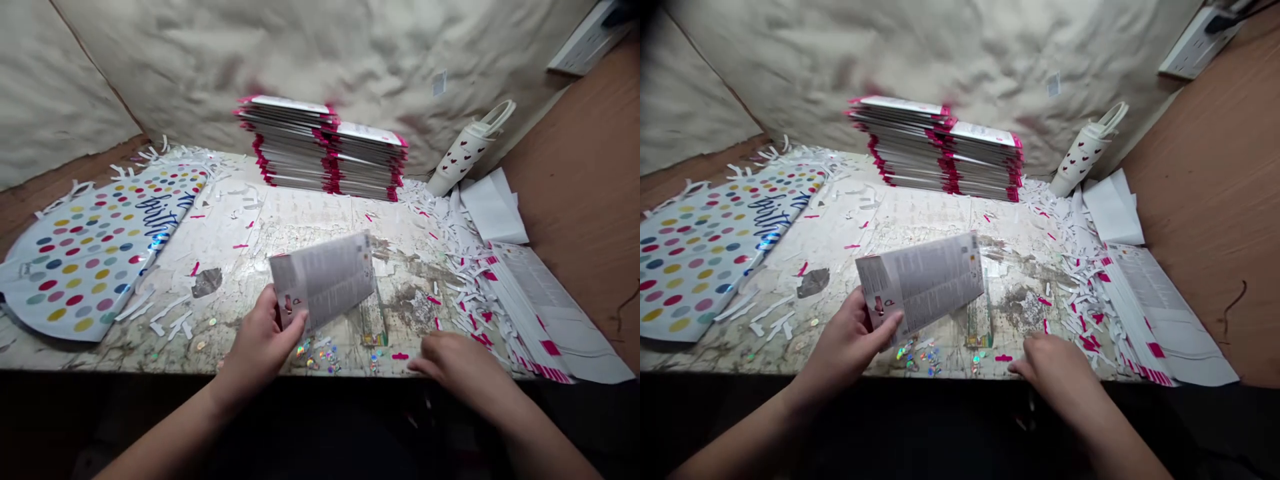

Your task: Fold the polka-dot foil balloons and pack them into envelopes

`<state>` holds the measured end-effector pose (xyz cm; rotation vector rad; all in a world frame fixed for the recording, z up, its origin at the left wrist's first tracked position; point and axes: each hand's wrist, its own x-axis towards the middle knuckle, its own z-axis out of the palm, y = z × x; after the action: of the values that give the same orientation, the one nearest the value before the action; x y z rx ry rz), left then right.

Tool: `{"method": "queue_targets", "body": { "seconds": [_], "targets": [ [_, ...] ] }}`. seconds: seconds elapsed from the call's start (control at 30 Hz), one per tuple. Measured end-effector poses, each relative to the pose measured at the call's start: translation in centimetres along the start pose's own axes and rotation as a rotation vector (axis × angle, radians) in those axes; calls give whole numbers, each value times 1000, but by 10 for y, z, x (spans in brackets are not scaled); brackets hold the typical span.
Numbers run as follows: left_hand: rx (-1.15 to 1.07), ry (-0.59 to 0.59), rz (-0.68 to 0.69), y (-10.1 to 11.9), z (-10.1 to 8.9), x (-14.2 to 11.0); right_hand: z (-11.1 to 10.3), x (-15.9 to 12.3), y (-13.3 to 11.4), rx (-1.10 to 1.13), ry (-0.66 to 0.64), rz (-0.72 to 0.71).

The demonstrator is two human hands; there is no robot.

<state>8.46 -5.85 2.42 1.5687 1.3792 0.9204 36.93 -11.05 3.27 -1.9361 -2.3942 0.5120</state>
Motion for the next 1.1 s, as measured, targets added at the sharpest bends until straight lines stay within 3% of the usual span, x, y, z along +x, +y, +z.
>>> {"method": "queue_targets", "body": {
  "seconds": [0.07,0.13,0.2,0.23,0.3,0.33,0.43,0.47,0.53,0.6,0.63,0.7,0.77,0.87,1.0,1.1],
  "targets": [
    [339,-1,328,26,-6,4,-16,-5,3,27,383,-14],
    [547,-136,713,57,-11,9,-33,-2,-5,192,690,-157],
    [550,-226,978,83,-14,14,-45,7,-17,452,741,-316],
    [486,-184,1011,92,-16,17,-47,14,-23,620,729,-360],
    [293,-39,922,98,-18,24,-46,31,-30,1003,783,-358],
    [213,-36,844,96,-19,28,-44,40,-32,1186,857,-319],
    [200,-216,718,85,-24,42,-35,66,-27,1480,909,-244],
    [251,-182,725,83,-29,49,-33,72,-23,1481,881,-236],
    [383,94,783,87,-42,73,-29,80,-11,1420,847,-177],
    [538,384,844,98,-60,116,-23,83,0,1357,845,-76],
    [637,424,873,104,-68,144,-19,84,5,1335,819,-27],
    [846,395,864,112,-82,207,-11,83,10,1303,738,32],
    [1006,299,728,112,-88,268,-2,83,11,1268,667,64],
    [1030,233,630,102,-85,333,8,86,13,1205,596,101],
    [977,242,571,90,-84,363,8,100,22,1124,540,107],
    [726,415,563,82,-100,361,-9,127,20,1063,534,55]
  ]
}}
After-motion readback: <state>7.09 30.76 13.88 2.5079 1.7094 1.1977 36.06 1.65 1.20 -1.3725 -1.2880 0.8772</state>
